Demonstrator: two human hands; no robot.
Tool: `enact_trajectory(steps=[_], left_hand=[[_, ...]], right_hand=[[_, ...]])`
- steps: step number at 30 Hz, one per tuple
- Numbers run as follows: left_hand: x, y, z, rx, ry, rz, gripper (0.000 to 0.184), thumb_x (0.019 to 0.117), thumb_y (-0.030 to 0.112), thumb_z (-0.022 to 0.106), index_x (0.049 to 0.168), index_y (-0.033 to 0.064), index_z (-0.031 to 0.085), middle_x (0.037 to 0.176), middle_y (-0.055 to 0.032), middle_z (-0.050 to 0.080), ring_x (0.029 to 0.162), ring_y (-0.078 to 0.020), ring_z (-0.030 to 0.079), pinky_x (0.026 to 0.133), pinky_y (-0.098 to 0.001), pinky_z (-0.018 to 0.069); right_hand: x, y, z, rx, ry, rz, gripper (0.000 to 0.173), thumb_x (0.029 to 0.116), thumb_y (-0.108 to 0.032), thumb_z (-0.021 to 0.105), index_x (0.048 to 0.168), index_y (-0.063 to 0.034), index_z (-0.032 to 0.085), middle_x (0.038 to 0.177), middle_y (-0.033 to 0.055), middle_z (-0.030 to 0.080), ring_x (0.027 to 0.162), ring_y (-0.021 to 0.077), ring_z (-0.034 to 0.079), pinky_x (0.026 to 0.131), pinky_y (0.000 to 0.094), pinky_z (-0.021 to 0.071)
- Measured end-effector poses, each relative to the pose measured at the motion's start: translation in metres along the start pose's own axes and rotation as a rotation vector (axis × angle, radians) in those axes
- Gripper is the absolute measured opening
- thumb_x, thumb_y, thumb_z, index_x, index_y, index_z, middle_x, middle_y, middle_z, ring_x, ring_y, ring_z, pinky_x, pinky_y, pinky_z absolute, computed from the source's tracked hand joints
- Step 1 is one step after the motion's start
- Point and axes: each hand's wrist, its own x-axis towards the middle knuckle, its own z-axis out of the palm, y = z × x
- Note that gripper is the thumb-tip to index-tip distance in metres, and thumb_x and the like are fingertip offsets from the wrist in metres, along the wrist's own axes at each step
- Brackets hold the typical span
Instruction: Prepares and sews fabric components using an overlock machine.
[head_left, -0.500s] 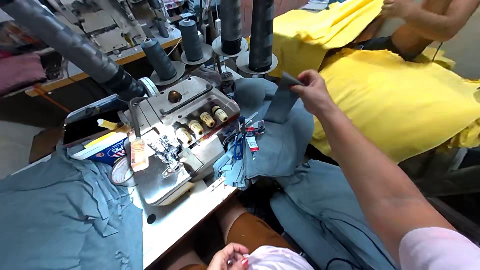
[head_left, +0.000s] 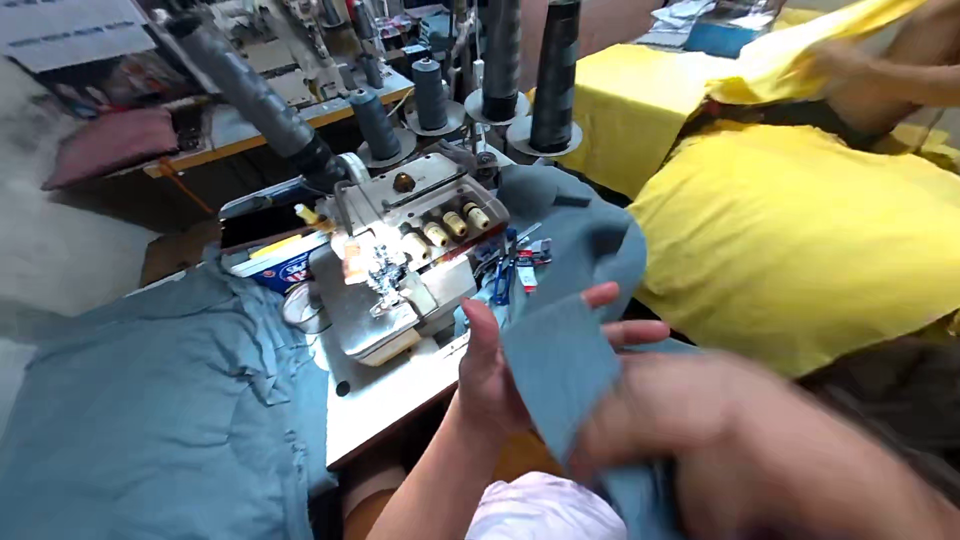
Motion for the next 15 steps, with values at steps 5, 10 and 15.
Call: enact_trajectory(steps=[5, 10, 15], left_hand=[[-0.076, 0.043, 0.036, 0.375, 0.496, 0.354, 0.032, 0.1015, 0.024, 0.060, 0.126, 0.0067, 0.071, 0.109, -0.0109, 0.077, 0.100, -0.0191, 0.076, 0.090, -0.0326, 0.0616], [-0.161, 0.083, 0.037, 0.612, 1.152, 0.743, 0.035, 0.1090, 0.013, 0.032, 0.107, 0.0115, 0.068, 0.096, -0.0030, 0.078, 0.089, -0.0132, 0.076, 0.081, -0.0311, 0.0637], [-0.227, 0.124, 0.025, 0.674, 1.511, 0.942, 0.039, 0.1127, 0.017, 0.024, 0.103, 0.0142, 0.062, 0.088, 0.0061, 0.075, 0.082, -0.0031, 0.073, 0.074, -0.0221, 0.0616]], right_hand=[[-0.025, -0.007, 0.048, 0.299, -0.307, 0.020, 0.014, 0.1000, -0.003, 0.049, 0.101, -0.0009, 0.063, 0.089, 0.0173, 0.063, 0.087, 0.0296, 0.061, 0.079, 0.0338, 0.0498], [-0.041, 0.012, 0.098, 0.055, -0.282, 0.014, 0.015, 0.0991, -0.002, 0.055, 0.097, -0.0047, 0.070, 0.084, 0.0121, 0.064, 0.080, 0.0246, 0.063, 0.071, 0.0286, 0.0533], [-0.039, 0.021, 0.102, -0.171, -0.153, -0.006, 0.017, 0.1050, -0.014, 0.049, 0.099, -0.0144, 0.064, 0.096, 0.0066, 0.067, 0.093, 0.0189, 0.065, 0.086, 0.0286, 0.0518]])
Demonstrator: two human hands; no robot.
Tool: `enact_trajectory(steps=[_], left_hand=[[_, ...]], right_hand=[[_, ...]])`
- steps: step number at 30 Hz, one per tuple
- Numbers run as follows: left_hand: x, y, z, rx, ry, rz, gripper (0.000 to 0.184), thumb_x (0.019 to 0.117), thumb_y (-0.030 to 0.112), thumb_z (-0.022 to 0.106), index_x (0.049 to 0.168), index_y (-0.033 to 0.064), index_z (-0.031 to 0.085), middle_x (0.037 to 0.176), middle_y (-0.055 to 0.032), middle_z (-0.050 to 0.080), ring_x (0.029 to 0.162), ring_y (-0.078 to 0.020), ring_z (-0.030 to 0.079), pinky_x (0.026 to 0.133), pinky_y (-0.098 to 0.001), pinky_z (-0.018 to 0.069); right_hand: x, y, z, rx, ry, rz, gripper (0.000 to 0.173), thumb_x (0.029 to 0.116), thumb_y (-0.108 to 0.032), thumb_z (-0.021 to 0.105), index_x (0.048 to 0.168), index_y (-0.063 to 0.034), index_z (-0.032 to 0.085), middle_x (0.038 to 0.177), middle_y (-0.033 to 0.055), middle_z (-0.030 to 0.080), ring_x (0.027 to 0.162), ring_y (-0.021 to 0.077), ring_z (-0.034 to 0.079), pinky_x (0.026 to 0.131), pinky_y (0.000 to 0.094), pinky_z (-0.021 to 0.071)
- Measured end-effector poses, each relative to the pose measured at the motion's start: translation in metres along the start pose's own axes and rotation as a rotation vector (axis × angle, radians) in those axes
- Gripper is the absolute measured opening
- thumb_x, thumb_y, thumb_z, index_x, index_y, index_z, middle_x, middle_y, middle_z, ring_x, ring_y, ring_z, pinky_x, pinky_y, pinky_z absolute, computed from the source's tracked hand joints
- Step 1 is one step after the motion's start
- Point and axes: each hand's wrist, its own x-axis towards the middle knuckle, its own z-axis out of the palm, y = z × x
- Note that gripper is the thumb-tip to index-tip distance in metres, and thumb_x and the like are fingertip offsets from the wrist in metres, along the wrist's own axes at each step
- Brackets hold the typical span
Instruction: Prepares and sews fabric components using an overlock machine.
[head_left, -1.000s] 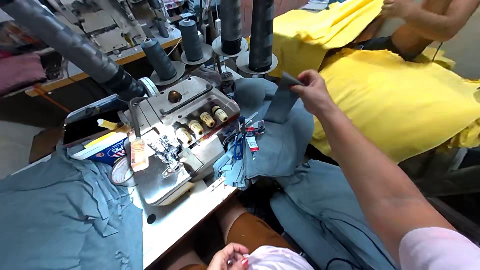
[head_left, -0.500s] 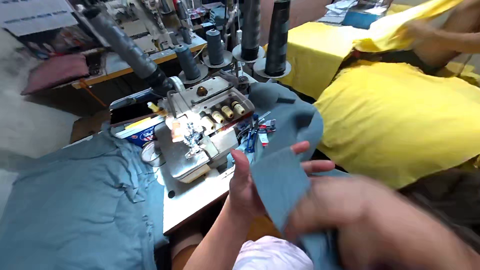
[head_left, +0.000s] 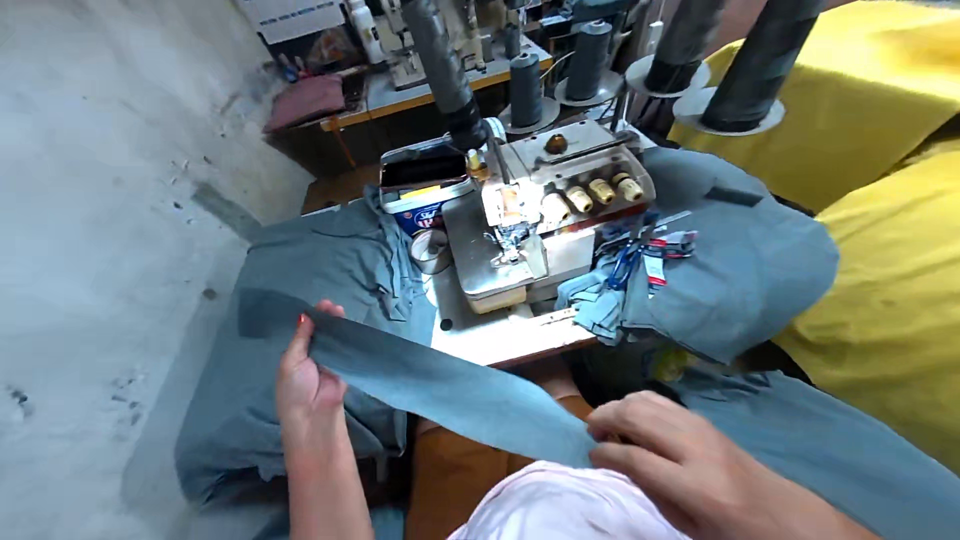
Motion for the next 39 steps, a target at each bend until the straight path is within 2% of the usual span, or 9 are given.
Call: enact_trajectory(steps=[5, 11, 15, 19, 23, 26, 28, 36, 39], left_hand=[[0.031, -0.003, -0.015, 0.026, 0.174, 0.021, 0.028, 0.1139, 0.024, 0.027, 0.108, 0.0134, 0.053, 0.085, 0.0061, 0.070, 0.077, -0.0037, 0.071, 0.072, -0.0232, 0.0608], [0.022, -0.029, 0.019, 0.192, 0.041, -0.011, 0.023, 0.1117, 0.017, 0.037, 0.113, 0.0044, 0.056, 0.084, -0.0019, 0.072, 0.076, -0.0108, 0.073, 0.071, -0.0293, 0.0625], [-0.011, -0.045, 0.048, 0.254, -0.200, -0.040, 0.021, 0.1097, 0.013, 0.041, 0.119, 0.0034, 0.057, 0.094, -0.0030, 0.073, 0.087, -0.0122, 0.073, 0.083, -0.0347, 0.0621], [-0.016, -0.054, 0.046, 0.266, -0.267, 0.025, 0.020, 0.1059, 0.004, 0.045, 0.123, 0.0049, 0.055, 0.101, 0.0010, 0.071, 0.094, -0.0080, 0.071, 0.089, -0.0321, 0.0599], [0.006, -0.054, 0.028, 0.306, -0.254, 0.087, 0.020, 0.1089, 0.012, 0.041, 0.122, 0.0069, 0.056, 0.101, 0.0024, 0.071, 0.095, -0.0078, 0.071, 0.090, -0.0338, 0.0599], [-0.006, -0.056, 0.038, 0.363, -0.372, 0.106, 0.018, 0.1063, 0.008, 0.045, 0.114, 0.0080, 0.061, 0.097, 0.0060, 0.072, 0.092, -0.0042, 0.070, 0.088, -0.0302, 0.0594], [-0.025, -0.063, 0.051, 0.349, -0.484, 0.063, 0.016, 0.1025, 0.002, 0.051, 0.112, 0.0077, 0.062, 0.095, 0.0078, 0.072, 0.091, -0.0023, 0.070, 0.087, -0.0273, 0.0594], [-0.065, -0.087, 0.061, 0.188, -0.582, -0.162, 0.018, 0.0992, -0.008, 0.048, 0.116, -0.0044, 0.054, 0.097, 0.0028, 0.073, 0.090, -0.0032, 0.071, 0.088, -0.0252, 0.0593], [-0.070, -0.091, 0.058, 0.169, -0.585, -0.207, 0.018, 0.0976, -0.009, 0.048, 0.109, 0.0006, 0.059, 0.092, 0.0067, 0.074, 0.086, -0.0002, 0.071, 0.083, -0.0223, 0.0594]], right_hand=[[0.006, 0.004, -0.017, -0.083, 0.086, -0.034, 0.017, 0.1067, -0.011, 0.047, 0.103, -0.0113, 0.063, 0.092, 0.0074, 0.066, 0.086, 0.0177, 0.062, 0.084, 0.0249, 0.0506], [0.027, -0.020, -0.037, 0.097, 0.165, -0.053, 0.010, 0.1063, -0.007, 0.051, 0.109, -0.0095, 0.060, 0.107, 0.0121, 0.065, 0.118, 0.0190, 0.064, 0.104, 0.0289, 0.0496], [0.047, -0.015, -0.018, 0.151, 0.087, -0.149, 0.013, 0.1066, -0.009, 0.049, 0.106, -0.0076, 0.062, 0.085, 0.0115, 0.061, 0.075, 0.0212, 0.060, 0.071, 0.0276, 0.0511], [0.048, 0.003, 0.002, 0.003, 0.013, -0.102, 0.020, 0.1072, -0.009, 0.048, 0.119, -0.0057, 0.064, 0.091, 0.0099, 0.068, 0.080, 0.0168, 0.066, 0.074, 0.0217, 0.0537], [0.036, 0.019, 0.002, 0.028, -0.011, -0.101, 0.015, 0.1047, -0.011, 0.054, 0.109, -0.0110, 0.069, 0.098, 0.0066, 0.069, 0.092, 0.0158, 0.066, 0.083, 0.0244, 0.0538], [0.046, 0.014, 0.013, 0.111, 0.038, -0.147, 0.013, 0.1046, -0.013, 0.056, 0.109, -0.0137, 0.068, 0.085, 0.0058, 0.060, 0.072, 0.0163, 0.057, 0.061, 0.0256, 0.0474], [0.058, 0.011, 0.025, 0.173, 0.064, -0.152, 0.014, 0.1044, -0.011, 0.055, 0.108, -0.0096, 0.069, 0.080, 0.0069, 0.060, 0.066, 0.0169, 0.057, 0.057, 0.0259, 0.0464], [0.075, 0.037, 0.058, 0.226, 0.085, -0.052, 0.018, 0.0985, -0.001, 0.056, 0.098, -0.0028, 0.073, 0.086, 0.0107, 0.072, 0.083, 0.0146, 0.069, 0.079, 0.0188, 0.0536], [0.077, 0.044, 0.068, 0.264, 0.129, 0.016, 0.017, 0.0967, 0.001, 0.056, 0.096, -0.0018, 0.073, 0.088, 0.0127, 0.071, 0.085, 0.0152, 0.068, 0.082, 0.0194, 0.0528]])
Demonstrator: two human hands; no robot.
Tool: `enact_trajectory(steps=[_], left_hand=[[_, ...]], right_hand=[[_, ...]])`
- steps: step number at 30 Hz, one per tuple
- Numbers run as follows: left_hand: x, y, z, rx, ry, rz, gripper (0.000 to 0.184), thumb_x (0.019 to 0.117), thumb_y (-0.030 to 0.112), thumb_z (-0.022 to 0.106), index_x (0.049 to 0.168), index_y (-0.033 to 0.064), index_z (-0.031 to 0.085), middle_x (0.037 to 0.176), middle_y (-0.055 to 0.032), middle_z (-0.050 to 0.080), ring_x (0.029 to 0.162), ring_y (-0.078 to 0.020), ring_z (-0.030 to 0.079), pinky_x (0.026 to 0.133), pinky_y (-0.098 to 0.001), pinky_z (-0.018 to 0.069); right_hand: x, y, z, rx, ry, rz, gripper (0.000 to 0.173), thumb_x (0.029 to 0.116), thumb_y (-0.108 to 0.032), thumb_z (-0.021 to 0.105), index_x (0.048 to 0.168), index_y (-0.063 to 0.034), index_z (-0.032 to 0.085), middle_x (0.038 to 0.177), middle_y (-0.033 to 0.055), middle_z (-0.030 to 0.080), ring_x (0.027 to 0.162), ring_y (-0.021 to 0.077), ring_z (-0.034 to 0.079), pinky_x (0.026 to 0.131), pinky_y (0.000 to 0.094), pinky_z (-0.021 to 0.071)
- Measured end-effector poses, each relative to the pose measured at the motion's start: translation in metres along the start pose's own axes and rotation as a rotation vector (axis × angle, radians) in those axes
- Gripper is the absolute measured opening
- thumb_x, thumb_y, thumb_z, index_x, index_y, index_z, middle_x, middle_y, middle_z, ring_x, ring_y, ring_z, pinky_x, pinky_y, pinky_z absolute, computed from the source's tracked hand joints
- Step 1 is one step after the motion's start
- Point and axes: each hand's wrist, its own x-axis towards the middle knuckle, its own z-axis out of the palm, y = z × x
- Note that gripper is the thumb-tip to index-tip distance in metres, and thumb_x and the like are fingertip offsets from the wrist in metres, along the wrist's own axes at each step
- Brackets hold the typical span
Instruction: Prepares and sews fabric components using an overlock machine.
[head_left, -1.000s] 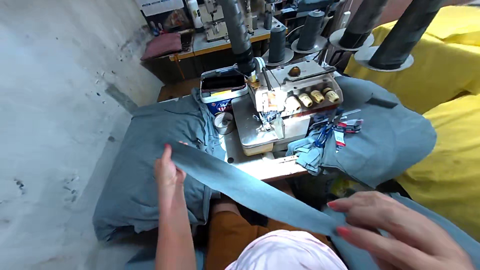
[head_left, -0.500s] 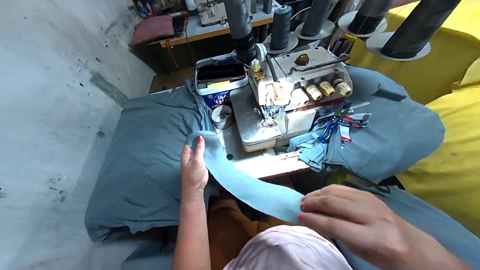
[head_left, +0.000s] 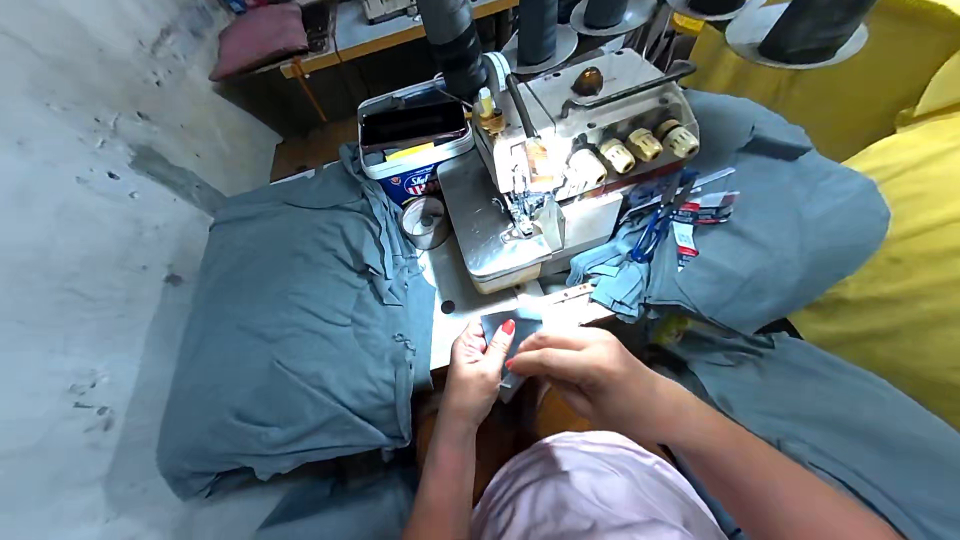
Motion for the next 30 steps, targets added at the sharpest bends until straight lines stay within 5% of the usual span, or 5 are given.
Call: enact_trajectory(steps=[10, 14, 19, 24, 30], left_hand=[[-0.005, -0.013, -0.013, 0.005, -0.081, -0.025, 0.030, 0.0999, -0.004, 0.034, 0.100, 0.0104, 0.061, 0.091, 0.0131, 0.072, 0.089, 0.0030, 0.068, 0.085, -0.0223, 0.0570], [-0.008, -0.006, -0.013, -0.055, -0.084, -0.059, 0.027, 0.1078, 0.018, 0.038, 0.103, 0.0141, 0.065, 0.094, 0.0133, 0.075, 0.094, 0.0027, 0.070, 0.089, -0.0224, 0.0569], [-0.002, -0.011, -0.018, 0.121, -0.117, 0.001, 0.021, 0.1031, 0.003, 0.043, 0.094, 0.0090, 0.062, 0.085, 0.0126, 0.069, 0.084, 0.0046, 0.067, 0.081, -0.0204, 0.0560], [0.012, -0.007, -0.029, 0.227, -0.236, 0.062, 0.016, 0.1046, 0.001, 0.043, 0.112, -0.0011, 0.057, 0.099, 0.0071, 0.069, 0.095, 0.0023, 0.066, 0.091, -0.0231, 0.0556], [0.049, 0.052, -0.009, 0.609, -0.257, -0.106, 0.027, 0.0924, -0.003, 0.063, 0.118, -0.0109, 0.056, 0.082, -0.0001, 0.069, 0.074, 0.0027, 0.065, 0.074, -0.0167, 0.0554]], right_hand=[[-0.005, 0.024, 0.015, -0.022, 0.140, 0.252, 0.017, 0.0958, -0.009, 0.063, 0.095, 0.0016, 0.076, 0.085, 0.0097, 0.075, 0.080, 0.0042, 0.069, 0.079, 0.0120, 0.0516], [-0.007, 0.028, 0.018, -0.009, 0.152, 0.262, 0.017, 0.0955, -0.009, 0.063, 0.094, 0.0019, 0.077, 0.084, 0.0102, 0.075, 0.079, 0.0039, 0.068, 0.078, 0.0118, 0.0512], [-0.010, 0.034, 0.025, 0.005, 0.197, 0.271, 0.017, 0.0951, -0.009, 0.064, 0.094, 0.0023, 0.077, 0.082, 0.0097, 0.074, 0.075, 0.0028, 0.066, 0.074, 0.0114, 0.0504], [-0.012, 0.044, 0.029, 0.031, 0.195, 0.415, 0.024, 0.0945, -0.023, 0.066, 0.101, -0.0020, 0.076, 0.092, 0.0068, 0.064, 0.082, 0.0049, 0.057, 0.071, 0.0151, 0.0460], [-0.005, 0.045, 0.036, 0.106, 0.494, 0.531, 0.013, 0.0948, -0.006, 0.062, 0.093, 0.0024, 0.072, 0.083, 0.0019, 0.071, 0.075, -0.0073, 0.063, 0.073, 0.0086, 0.0516]])
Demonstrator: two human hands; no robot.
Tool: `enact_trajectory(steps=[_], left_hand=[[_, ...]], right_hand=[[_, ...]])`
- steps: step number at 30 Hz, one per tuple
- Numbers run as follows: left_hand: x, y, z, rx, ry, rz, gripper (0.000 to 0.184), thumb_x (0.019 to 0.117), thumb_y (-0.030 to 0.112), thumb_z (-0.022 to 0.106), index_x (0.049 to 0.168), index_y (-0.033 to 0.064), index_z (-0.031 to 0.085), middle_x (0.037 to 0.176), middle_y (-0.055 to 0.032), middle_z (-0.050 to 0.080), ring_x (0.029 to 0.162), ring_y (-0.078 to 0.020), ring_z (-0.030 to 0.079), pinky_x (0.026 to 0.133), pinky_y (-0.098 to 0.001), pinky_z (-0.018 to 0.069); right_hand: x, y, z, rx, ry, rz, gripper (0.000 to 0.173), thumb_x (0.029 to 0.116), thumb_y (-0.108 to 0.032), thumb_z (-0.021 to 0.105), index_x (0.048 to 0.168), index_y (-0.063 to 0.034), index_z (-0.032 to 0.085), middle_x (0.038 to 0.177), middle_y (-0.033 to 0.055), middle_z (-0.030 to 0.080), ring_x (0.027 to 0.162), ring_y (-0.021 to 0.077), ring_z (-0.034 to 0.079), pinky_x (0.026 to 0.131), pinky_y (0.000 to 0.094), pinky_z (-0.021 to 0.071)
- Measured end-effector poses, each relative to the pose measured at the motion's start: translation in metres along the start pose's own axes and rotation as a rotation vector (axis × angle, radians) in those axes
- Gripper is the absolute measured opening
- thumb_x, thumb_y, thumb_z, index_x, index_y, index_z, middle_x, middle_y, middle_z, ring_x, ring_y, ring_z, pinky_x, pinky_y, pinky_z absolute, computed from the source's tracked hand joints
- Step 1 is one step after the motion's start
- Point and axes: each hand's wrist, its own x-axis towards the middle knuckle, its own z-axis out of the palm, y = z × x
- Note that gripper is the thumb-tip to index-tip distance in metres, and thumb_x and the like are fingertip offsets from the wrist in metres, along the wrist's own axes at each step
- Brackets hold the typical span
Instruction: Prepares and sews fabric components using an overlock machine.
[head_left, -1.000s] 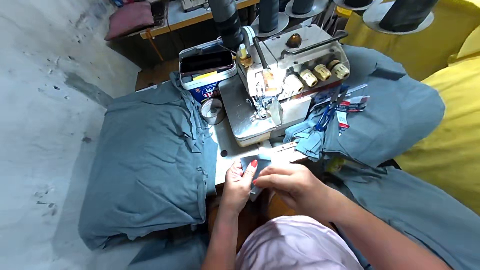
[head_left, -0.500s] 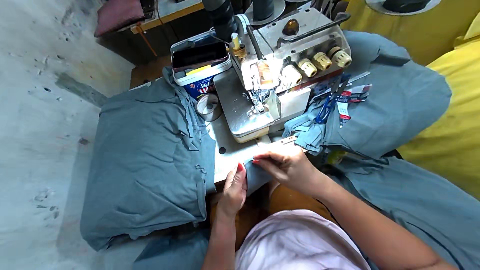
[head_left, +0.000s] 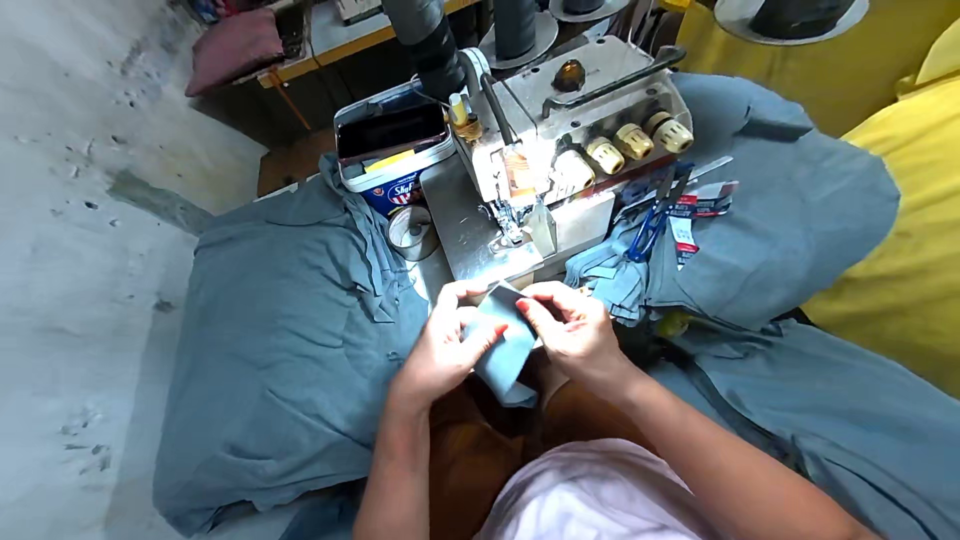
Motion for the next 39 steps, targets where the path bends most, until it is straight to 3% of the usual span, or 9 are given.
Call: enact_trajectory(steps=[4, 8, 20, 25, 28, 30, 32, 36, 39], left_hand=[[0.035, -0.018, -0.010, 0.381, 0.105, 0.081, 0.049, 0.0944, 0.015, 0.071, 0.137, -0.0005, 0.050, 0.067, 0.0022, 0.053, 0.059, -0.0041, 0.050, 0.060, -0.0230, 0.0466], [0.059, -0.017, -0.003, 0.614, 0.121, 0.054, 0.048, 0.0965, 0.022, 0.071, 0.137, 0.0030, 0.052, 0.070, -0.0065, 0.058, 0.064, -0.0210, 0.058, 0.065, -0.0428, 0.0514], [0.087, -0.009, 0.005, 0.708, 0.159, -0.104, 0.051, 0.0994, 0.030, 0.067, 0.141, 0.0081, 0.048, 0.091, -0.0185, 0.068, 0.084, -0.0365, 0.068, 0.074, -0.0574, 0.0537], [0.090, -0.010, 0.007, 0.719, 0.183, -0.049, 0.048, 0.1009, 0.028, 0.065, 0.141, 0.0074, 0.049, 0.095, -0.0221, 0.069, 0.087, -0.0407, 0.069, 0.075, -0.0595, 0.0536], [0.079, -0.022, 0.010, 0.815, 0.229, 0.218, 0.035, 0.1006, 0.025, 0.064, 0.125, 0.0005, 0.065, 0.108, -0.0208, 0.068, 0.102, -0.0389, 0.066, 0.088, -0.0564, 0.0522], [0.066, -0.034, 0.012, 0.869, 0.217, 0.483, 0.031, 0.0971, 0.025, 0.060, 0.116, 0.0048, 0.072, 0.120, -0.0171, 0.068, 0.116, -0.0363, 0.063, 0.098, -0.0569, 0.0474], [0.051, -0.042, 0.016, 0.896, 0.131, 0.605, 0.038, 0.0926, 0.024, 0.055, 0.121, 0.0069, 0.073, 0.132, -0.0126, 0.068, 0.128, -0.0296, 0.061, 0.106, -0.0521, 0.0457], [0.044, -0.060, 0.017, 0.919, 0.156, 0.719, 0.034, 0.0925, 0.002, 0.056, 0.120, 0.0033, 0.074, 0.127, -0.0125, 0.071, 0.120, -0.0277, 0.067, 0.104, -0.0435, 0.0516], [0.045, -0.058, 0.015, 0.920, 0.162, 0.720, 0.031, 0.0926, -0.003, 0.056, 0.116, 0.0037, 0.076, 0.122, -0.0119, 0.074, 0.116, -0.0260, 0.070, 0.100, -0.0403, 0.0541]], right_hand=[[0.006, 0.007, 0.007, -0.016, 0.178, 0.181, 0.016, 0.0941, -0.002, 0.062, 0.108, 0.0065, 0.064, 0.079, 0.0017, 0.067, 0.062, -0.0059, 0.057, 0.060, 0.0107, 0.0491], [0.014, 0.014, 0.009, 0.083, 0.231, 0.319, 0.015, 0.0951, 0.001, 0.062, 0.109, 0.0029, 0.057, 0.071, -0.0038, 0.065, 0.056, -0.0046, 0.059, 0.054, 0.0127, 0.0512], [0.035, 0.014, 0.010, 0.193, 0.297, 0.461, 0.023, 0.0938, 0.011, 0.057, 0.116, 0.0059, 0.053, 0.061, -0.0030, 0.059, 0.050, -0.0002, 0.060, 0.051, 0.0156, 0.0536], [0.038, 0.016, 0.009, 0.204, 0.293, 0.482, 0.032, 0.0916, 0.013, 0.057, 0.122, 0.0076, 0.053, 0.063, -0.0015, 0.060, 0.050, 0.0012, 0.060, 0.051, 0.0165, 0.0536], [0.037, 0.018, 0.009, 0.195, 0.288, 0.458, 0.032, 0.0914, 0.013, 0.057, 0.123, 0.0078, 0.054, 0.062, -0.0021, 0.060, 0.050, 0.0004, 0.060, 0.051, 0.0162, 0.0534], [0.035, 0.020, 0.007, 0.200, 0.269, 0.420, 0.038, 0.0886, 0.011, 0.061, 0.125, 0.0081, 0.054, 0.064, -0.0029, 0.061, 0.052, 0.0001, 0.061, 0.052, 0.0157, 0.0542], [0.031, 0.023, 0.006, 0.180, 0.246, 0.359, 0.040, 0.0871, 0.004, 0.068, 0.125, 0.0067, 0.055, 0.066, -0.0063, 0.059, 0.054, -0.0019, 0.060, 0.054, 0.0143, 0.0542], [0.029, 0.022, 0.007, 0.182, 0.253, 0.312, 0.038, 0.0859, 0.005, 0.069, 0.121, 0.0061, 0.054, 0.067, -0.0062, 0.063, 0.056, -0.0020, 0.062, 0.055, 0.0143, 0.0553], [0.031, 0.019, 0.007, 0.181, 0.259, 0.353, 0.039, 0.0848, 0.008, 0.066, 0.122, 0.0064, 0.053, 0.065, -0.0055, 0.062, 0.054, -0.0010, 0.062, 0.054, 0.0151, 0.0554]])
